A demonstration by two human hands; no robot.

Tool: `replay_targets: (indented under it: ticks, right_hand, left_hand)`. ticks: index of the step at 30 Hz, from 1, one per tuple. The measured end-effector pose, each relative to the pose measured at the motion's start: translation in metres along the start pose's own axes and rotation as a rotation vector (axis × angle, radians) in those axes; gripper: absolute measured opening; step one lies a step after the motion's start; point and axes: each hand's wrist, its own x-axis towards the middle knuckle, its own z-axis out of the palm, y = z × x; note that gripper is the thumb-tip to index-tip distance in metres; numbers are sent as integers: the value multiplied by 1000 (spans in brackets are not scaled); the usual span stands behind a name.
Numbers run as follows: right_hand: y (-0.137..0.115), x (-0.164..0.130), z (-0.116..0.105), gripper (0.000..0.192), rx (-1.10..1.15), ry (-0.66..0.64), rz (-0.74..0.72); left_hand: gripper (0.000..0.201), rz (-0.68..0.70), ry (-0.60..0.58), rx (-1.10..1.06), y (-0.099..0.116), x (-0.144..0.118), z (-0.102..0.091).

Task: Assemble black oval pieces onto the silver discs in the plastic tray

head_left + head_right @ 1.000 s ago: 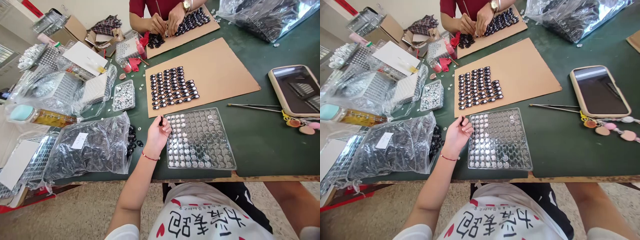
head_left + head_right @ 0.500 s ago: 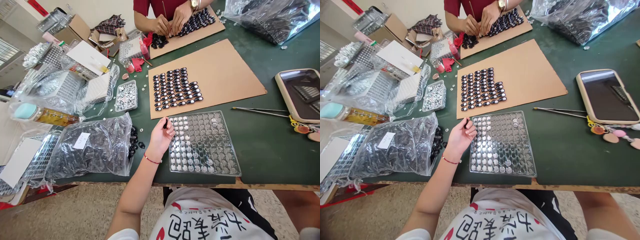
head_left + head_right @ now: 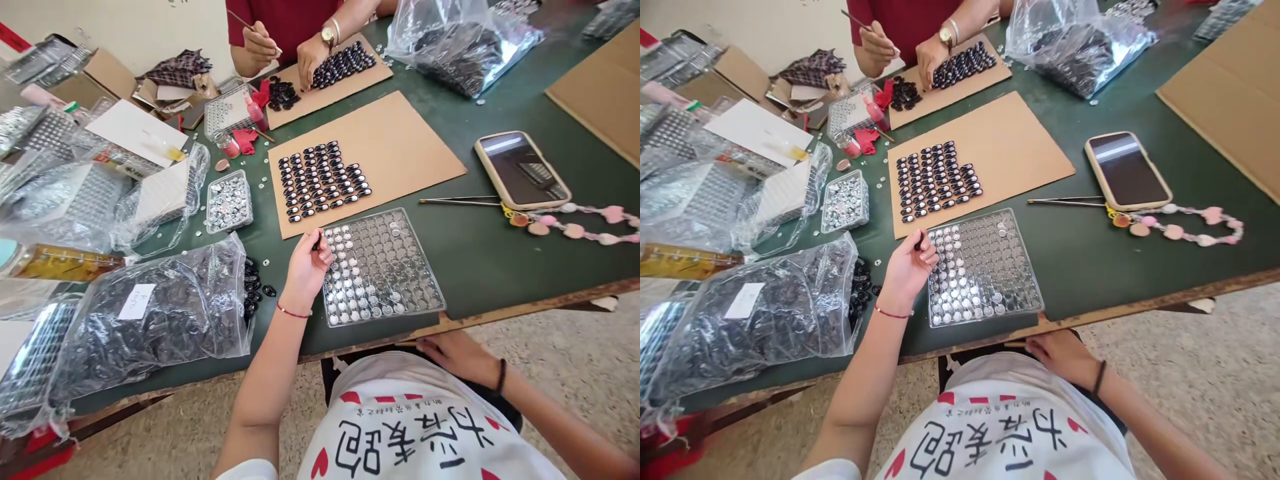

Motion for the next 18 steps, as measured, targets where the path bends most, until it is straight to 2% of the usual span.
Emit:
replay_targets:
  ticks: [3,4,5,6,8,11,12,14,18]
  right_hand:
    - [-16,-25,-27,18,2,-395,119]
    - [-24,-27,-39,19,12,-443,174]
    - [-32,-27,-50,18,28,-428,206]
    - [-39,-23,-59,17,48,-370,210]
    - [-52,-8,-71,12,100,-154,188]
    - [-62,25,-70,10,176,265,187]
    - [-64,36,-65,11,151,355,192]
    - [-65,55,-54,12,43,416,157]
    - [-61,76,-38,16,-162,297,32]
  left_hand:
    - [5,2,-35,24,-3,-1,2]
    - [5,8,-47,29,-4,-1,2]
    - [5,15,-57,33,-5,-2,3]
    - [5,23,-66,37,-6,-2,3]
    - [6,48,-77,54,-7,-1,3]
    - [8,100,-78,110,-7,2,2]
    - [8,115,-73,133,-7,3,1]
    - [10,139,-54,176,-8,5,0]
    - [13,189,-31,281,-9,5,-1]
